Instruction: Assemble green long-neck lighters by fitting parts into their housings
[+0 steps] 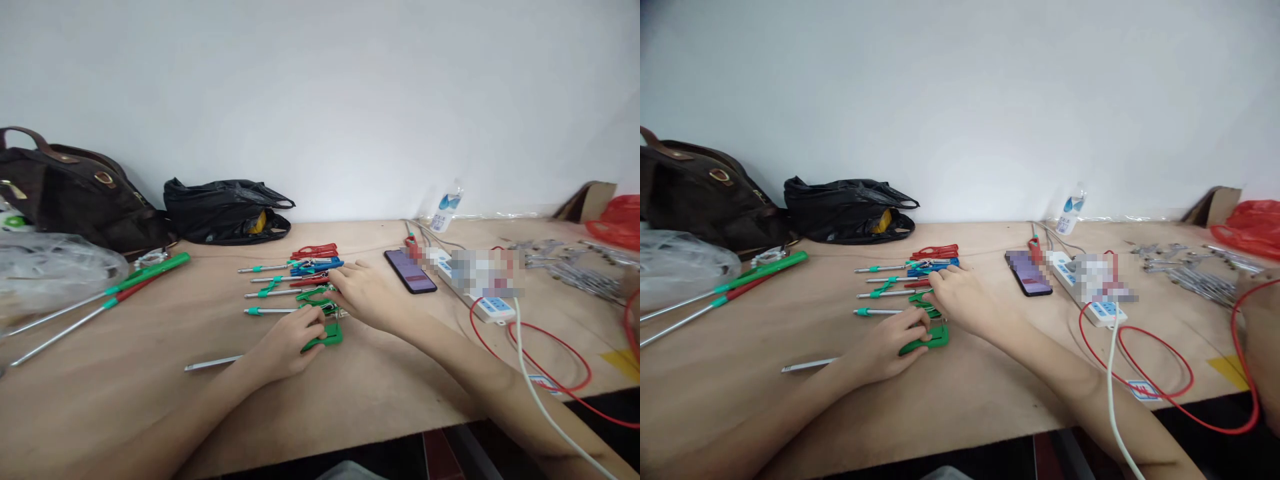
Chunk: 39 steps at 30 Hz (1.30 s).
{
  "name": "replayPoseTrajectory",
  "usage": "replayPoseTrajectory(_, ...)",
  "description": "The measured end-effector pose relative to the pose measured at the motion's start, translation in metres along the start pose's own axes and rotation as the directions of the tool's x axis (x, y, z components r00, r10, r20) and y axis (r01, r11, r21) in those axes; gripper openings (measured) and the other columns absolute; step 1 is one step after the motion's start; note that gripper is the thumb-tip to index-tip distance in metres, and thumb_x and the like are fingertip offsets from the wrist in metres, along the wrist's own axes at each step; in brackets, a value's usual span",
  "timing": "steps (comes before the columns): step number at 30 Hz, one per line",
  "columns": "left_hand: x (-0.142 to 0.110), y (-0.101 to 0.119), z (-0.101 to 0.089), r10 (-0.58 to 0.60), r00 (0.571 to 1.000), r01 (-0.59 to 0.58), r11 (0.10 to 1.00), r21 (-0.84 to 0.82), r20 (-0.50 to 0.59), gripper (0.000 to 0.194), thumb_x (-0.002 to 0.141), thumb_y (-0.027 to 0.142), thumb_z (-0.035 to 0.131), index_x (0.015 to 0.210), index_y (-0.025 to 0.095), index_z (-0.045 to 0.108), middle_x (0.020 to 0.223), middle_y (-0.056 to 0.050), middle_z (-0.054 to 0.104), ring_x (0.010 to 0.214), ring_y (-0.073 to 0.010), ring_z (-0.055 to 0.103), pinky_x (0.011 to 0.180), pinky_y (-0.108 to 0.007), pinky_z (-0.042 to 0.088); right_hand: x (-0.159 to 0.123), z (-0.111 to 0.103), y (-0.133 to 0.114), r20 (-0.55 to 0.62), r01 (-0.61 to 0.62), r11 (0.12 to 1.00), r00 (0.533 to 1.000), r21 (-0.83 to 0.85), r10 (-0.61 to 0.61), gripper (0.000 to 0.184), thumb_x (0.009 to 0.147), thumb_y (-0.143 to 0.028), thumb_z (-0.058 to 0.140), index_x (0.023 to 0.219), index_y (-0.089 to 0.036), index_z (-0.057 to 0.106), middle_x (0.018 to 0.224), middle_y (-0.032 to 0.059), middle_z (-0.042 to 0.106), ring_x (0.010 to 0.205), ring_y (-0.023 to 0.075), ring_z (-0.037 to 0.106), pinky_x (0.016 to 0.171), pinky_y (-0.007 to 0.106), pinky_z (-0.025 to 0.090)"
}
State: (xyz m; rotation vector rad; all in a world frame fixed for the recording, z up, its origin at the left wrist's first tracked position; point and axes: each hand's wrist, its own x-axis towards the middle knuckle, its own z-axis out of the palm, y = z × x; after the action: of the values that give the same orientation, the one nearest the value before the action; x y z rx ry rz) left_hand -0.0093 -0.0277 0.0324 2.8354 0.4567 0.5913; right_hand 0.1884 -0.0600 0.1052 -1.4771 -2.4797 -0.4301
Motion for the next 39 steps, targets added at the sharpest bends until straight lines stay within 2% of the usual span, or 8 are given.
replayPoseTrajectory(6,0.022,0.013,-0.004,-0.293,0.949,0.248,0.921,-0.299,-0.115,0.006,0.085,0.025,0.057,0.089,0.019,0.058,0.098,-0.005,0.06,0.089,-0.0205,0.056,0.074,-0.031,0.046,0.0,0.006,-0.004,0.019,-0.036,0.999,0.999,-0.022,0.036,0.025,0.096,-0.034,0.049,0.087,-0.013,0.058,0.08,0.0102,0.068,0.077,0.0221,0.062,0.07,0.032,0.038)
replayPoseTrajectory(9,0.036,0.016,0.0,-0.348,0.925,0.246,0.855,-0.456,-0.153,0.007,0.081,0.023,0.06,0.08,0.018,0.056,0.086,-0.003,0.062,0.079,-0.0181,0.057,0.068,-0.028,0.046,0.0,0.002,-0.008,0.023,-0.031,0.999,0.999,-0.038,0.032,0.023,0.097,-0.031,0.046,0.087,-0.013,0.057,0.084,0.0115,0.068,0.079,0.0222,0.062,0.072,0.032,0.04)
replayPoseTrajectory(15,0.046,0.015,0.008,-0.341,0.914,0.17,0.815,-0.554,-0.221,0.009,0.081,0.015,0.051,0.077,0.016,0.059,0.08,-0.002,0.065,0.077,-0.0178,0.06,0.068,-0.027,0.047,-0.009,-0.019,-0.008,0.024,0.035,0.99,0.999,0.134,-0.038,0.019,0.097,-0.03,0.043,0.093,-0.014,0.052,0.093,0.0101,0.063,0.086,0.0218,0.057,0.075,0.033,0.041)
replayPoseTrajectory(19,0.043,0.012,0.009,-0.338,0.915,0.185,0.837,-0.515,-0.22,0.006,0.081,0.019,0.055,0.078,0.016,0.06,0.079,0.0,0.065,0.076,-0.0173,0.06,0.069,-0.028,0.046,-0.011,-0.026,0.0,0.036,0.129,0.943,0.988,0.308,-0.147,0.007,0.092,-0.013,0.047,0.096,-0.015,0.052,0.095,0.0065,0.061,0.082,0.0165,0.055,0.067,0.027,0.039)
replayPoseTrajectory(24,0.037,0.008,0.015,-0.343,0.921,0.198,0.818,-0.54,-0.181,0.007,0.083,0.021,0.058,0.078,0.017,0.061,0.079,-0.001,0.064,0.073,-0.0166,0.059,0.066,-0.028,0.047,-0.009,-0.01,0.002,-0.069,0.173,0.977,0.984,0.123,-0.165,0.014,0.094,-0.015,0.049,0.082,-0.016,0.056,0.085,0.0054,0.059,0.072,0.0151,0.053,0.061,0.027,0.034)
replayPoseTrajectory(29,0.033,0.007,0.023,-0.318,0.947,0.229,0.766,-0.6,-0.043,0.007,0.076,0.012,0.063,0.083,0.016,0.061,0.084,-0.001,0.065,0.075,-0.0159,0.06,0.07,-0.028,0.05,-0.011,0.005,0.0,-0.106,0.151,0.985,0.981,-0.085,-0.16,0.024,0.097,-0.021,0.042,0.078,-0.015,0.056,0.076,0.0065,0.061,0.069,0.0179,0.055,0.064,0.03,0.034)
replayPoseTrajectory(35,0.033,0.004,0.027,-0.279,0.959,0.257,0.784,-0.564,0.049,0.018,0.072,0.005,0.061,0.087,0.015,0.064,0.091,-0.003,0.065,0.084,-0.0184,0.061,0.076,-0.03,0.049,-0.015,-0.008,0.003,0.038,0.134,0.988,0.991,-0.076,-0.131,0.01,0.093,-0.017,0.044,0.091,-0.013,0.053,0.08,0.0074,0.064,0.071,0.0192,0.058,0.064,0.03,0.033)
replayPoseTrajectory(39,0.032,0.0,0.029,-0.301,0.951,0.289,0.798,-0.529,0.064,0.019,0.071,0.006,0.062,0.087,0.015,0.064,0.09,-0.002,0.065,0.082,-0.0185,0.061,0.074,-0.03,0.049,-0.012,-0.012,0.0,0.108,0.116,0.986,0.989,-0.124,-0.103,0.011,0.092,-0.017,0.048,0.083,-0.015,0.054,0.071,0.0071,0.066,0.065,0.0189,0.059,0.065,0.031,0.033)
